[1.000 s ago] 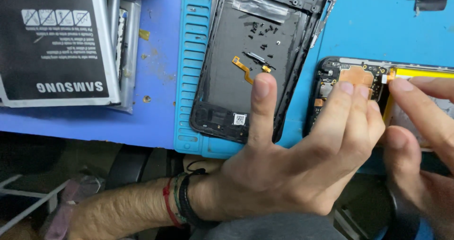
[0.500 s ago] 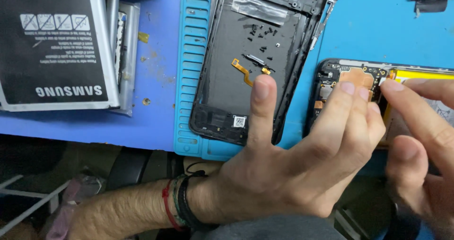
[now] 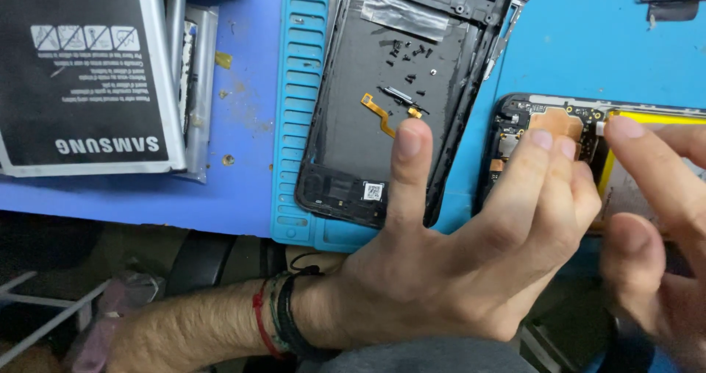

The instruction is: Cleaning a mobile phone motherboard with a brush and installing it into the phone chassis

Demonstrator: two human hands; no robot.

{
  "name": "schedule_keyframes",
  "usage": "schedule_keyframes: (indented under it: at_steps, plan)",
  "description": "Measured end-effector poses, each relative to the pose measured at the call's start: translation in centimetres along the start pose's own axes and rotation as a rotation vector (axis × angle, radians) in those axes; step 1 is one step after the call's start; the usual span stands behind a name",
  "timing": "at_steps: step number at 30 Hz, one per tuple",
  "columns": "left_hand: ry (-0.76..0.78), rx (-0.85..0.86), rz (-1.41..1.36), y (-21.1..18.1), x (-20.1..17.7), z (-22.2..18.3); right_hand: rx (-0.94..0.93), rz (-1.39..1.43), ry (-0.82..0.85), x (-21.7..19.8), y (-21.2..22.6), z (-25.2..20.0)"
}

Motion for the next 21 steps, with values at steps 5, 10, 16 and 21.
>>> schedule_keyframes:
  at_steps: [5, 10, 16, 21]
  plan:
    - [-0.003, -0.04, -0.022, 0.0, 0.1, 0.1, 0.01, 0.009, -0.049, 0.3, -0.1, -0.4]
    - [-0.011, -0.032, 0.0, 0.1, 0.0, 0.2, -0.017, 0.002, -0.055, 0.4, 0.2, -0.2]
    - [-0.007, -0.021, 0.003, 0.0, 0.0, 0.0, -0.084, -0.052, -0.093, 0.4, 0.6, -0.3]
    - [0.019, -0.021, -0.013, 0.2, -0.2, 0.3, -0.141, -0.154, -0.111, 0.3, 1.7, 0.3]
Point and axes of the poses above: each hand's wrist, its own z-axis towards the middle knuckle, its own x-axis out of the palm, y = z × x, the point moved 9 cm from there along z, towards the middle knuckle, and after that the axes turned 6 degrees about z, right-handed, at the moved point
